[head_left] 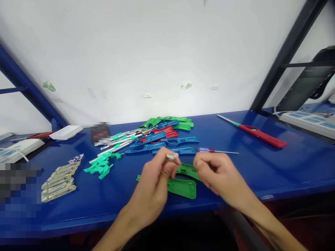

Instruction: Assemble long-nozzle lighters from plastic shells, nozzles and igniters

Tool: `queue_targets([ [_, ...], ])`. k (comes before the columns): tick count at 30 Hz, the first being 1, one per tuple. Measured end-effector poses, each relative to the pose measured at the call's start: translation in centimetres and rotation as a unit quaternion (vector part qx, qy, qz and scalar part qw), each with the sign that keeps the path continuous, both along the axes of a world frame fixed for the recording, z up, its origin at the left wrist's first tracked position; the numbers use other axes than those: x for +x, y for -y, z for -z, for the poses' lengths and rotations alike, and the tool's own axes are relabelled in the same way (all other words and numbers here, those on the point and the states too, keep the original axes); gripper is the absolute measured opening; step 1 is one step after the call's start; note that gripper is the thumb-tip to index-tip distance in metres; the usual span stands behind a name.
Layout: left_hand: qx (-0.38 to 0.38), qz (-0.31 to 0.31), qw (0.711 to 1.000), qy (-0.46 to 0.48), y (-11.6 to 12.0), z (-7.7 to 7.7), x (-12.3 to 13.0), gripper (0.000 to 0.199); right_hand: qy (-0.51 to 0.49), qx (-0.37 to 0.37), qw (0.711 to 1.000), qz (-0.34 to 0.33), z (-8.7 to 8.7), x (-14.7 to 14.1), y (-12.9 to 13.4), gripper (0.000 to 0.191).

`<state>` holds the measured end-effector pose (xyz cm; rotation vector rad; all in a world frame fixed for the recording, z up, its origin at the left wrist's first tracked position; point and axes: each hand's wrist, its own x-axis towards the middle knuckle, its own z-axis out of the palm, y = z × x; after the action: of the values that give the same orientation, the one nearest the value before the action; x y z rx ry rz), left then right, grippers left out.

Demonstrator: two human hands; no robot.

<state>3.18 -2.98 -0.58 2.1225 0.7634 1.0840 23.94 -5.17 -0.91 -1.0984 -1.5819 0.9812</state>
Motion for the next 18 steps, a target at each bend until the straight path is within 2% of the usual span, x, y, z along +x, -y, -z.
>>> queue_targets([
  [3, 0.0, -0.033, 0.999, 0.003, -0.3, -0.7, -0.9, 0.022, -0.006, 0.035, 0.999, 0.028, 0.0, 0.5, -0.2, 0.041],
  [7, -0.004, 0.009, 0.998, -0.055, 0.0, -0.6, -0.7, 0.026, 0.016, 0.069, 0.997, 0.015, -0.6, -0.2, 0.1, 0.049],
  [13, 0.029, 0.0, 0.993, -0.114, 0.6, -0.1, 0.5, 0.018, 0.055, 0.076, 0.996, 0.001, -0.6, -1.9, 0.2, 0.049],
  [18, 0.05, -0.006, 0.991, -0.122, 0.3, 0.4, 0.7, 0.02, 0.028, 0.047, 0.998, -0.019, -0.1, -2.0, 0.2, 0.05],
])
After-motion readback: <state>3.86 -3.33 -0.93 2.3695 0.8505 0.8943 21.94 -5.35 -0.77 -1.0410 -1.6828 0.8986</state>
